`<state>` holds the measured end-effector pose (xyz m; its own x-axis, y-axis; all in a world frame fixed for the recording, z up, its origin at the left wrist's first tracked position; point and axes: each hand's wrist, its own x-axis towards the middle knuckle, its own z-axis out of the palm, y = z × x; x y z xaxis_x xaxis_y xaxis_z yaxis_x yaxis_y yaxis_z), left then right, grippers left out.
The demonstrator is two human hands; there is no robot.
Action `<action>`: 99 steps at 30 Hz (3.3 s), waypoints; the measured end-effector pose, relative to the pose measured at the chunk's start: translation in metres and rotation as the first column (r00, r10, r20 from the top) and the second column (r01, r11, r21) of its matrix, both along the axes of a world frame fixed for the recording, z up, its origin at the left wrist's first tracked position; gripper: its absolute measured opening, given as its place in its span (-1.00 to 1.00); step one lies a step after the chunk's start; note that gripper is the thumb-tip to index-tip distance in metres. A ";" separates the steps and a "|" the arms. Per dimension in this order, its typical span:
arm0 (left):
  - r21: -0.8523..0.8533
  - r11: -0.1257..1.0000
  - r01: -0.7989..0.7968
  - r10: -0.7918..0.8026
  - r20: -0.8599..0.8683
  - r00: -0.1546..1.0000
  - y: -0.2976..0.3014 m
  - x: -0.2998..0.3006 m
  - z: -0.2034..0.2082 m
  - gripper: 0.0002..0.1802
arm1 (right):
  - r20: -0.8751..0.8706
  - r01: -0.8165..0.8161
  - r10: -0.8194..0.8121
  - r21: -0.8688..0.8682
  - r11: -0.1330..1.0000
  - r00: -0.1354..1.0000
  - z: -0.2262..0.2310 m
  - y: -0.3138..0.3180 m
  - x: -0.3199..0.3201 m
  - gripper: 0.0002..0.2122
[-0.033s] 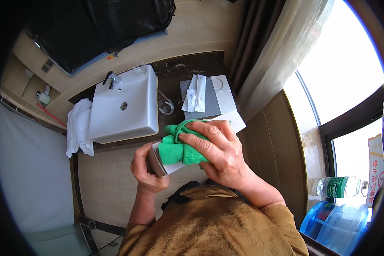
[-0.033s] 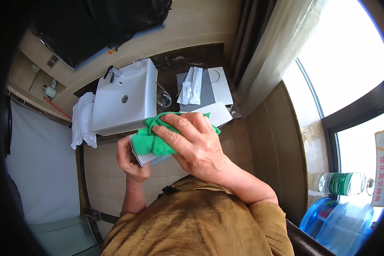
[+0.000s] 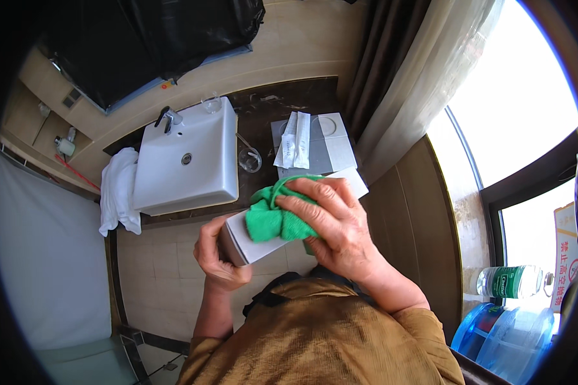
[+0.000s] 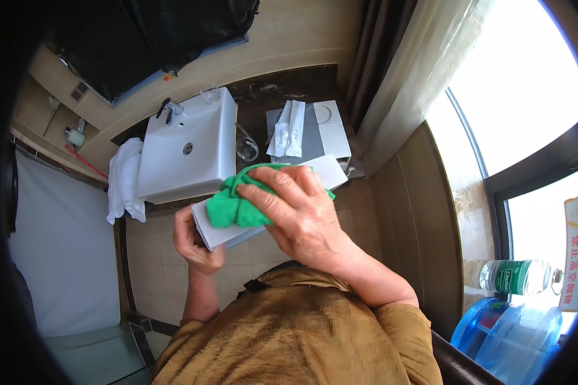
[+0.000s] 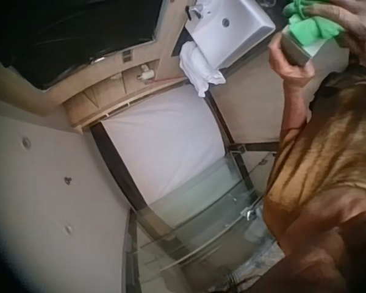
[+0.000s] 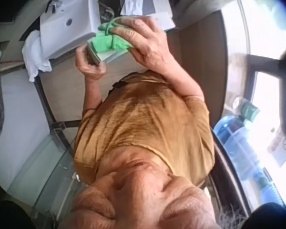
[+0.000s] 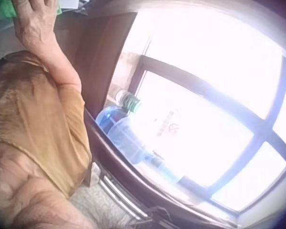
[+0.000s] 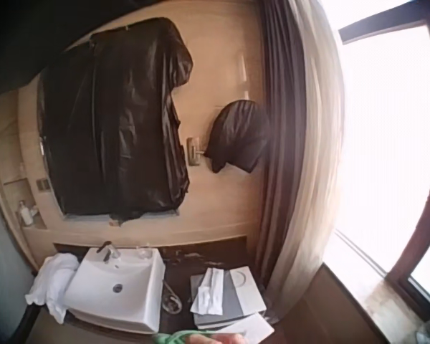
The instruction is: The person wipes a gray rectangular box and the countertop with a green cloth. They open the box, remove a white paper insert, and wipe the inside and outside of the box and the countertop area.
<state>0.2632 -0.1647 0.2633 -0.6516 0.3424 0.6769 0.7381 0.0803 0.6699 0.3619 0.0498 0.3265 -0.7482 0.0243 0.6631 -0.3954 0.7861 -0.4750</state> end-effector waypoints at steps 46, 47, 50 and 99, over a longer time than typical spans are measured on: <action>0.036 0.919 -0.394 0.378 0.215 0.901 -0.013 -0.098 -0.026 -0.26 | 0.401 0.353 -0.046 -0.740 0.572 0.915 -0.095 -0.018 -0.006 -0.34; -0.020 0.882 -0.470 0.471 0.007 0.882 -0.008 -0.088 -0.023 -0.26 | 0.393 0.374 -0.107 -0.707 0.600 0.913 -0.100 -0.017 -0.009 -0.34; 0.096 0.988 -0.121 0.101 0.189 0.977 0.014 -0.041 -0.015 -0.20 | 0.215 0.386 -0.321 -0.486 0.784 0.923 -0.101 -0.019 -0.020 -0.32; 0.680 0.685 -0.263 -0.380 0.641 0.667 -0.005 -0.023 -0.008 -0.40 | -0.347 0.290 -0.222 0.155 0.945 0.911 -0.075 -0.061 0.009 -0.70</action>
<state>0.2402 -0.1700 0.2556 -0.9965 0.0614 0.0568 0.0041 -0.6423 0.7665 0.3710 -0.0117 0.2520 -0.4802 0.0293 0.8767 -0.2719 0.9452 -0.1806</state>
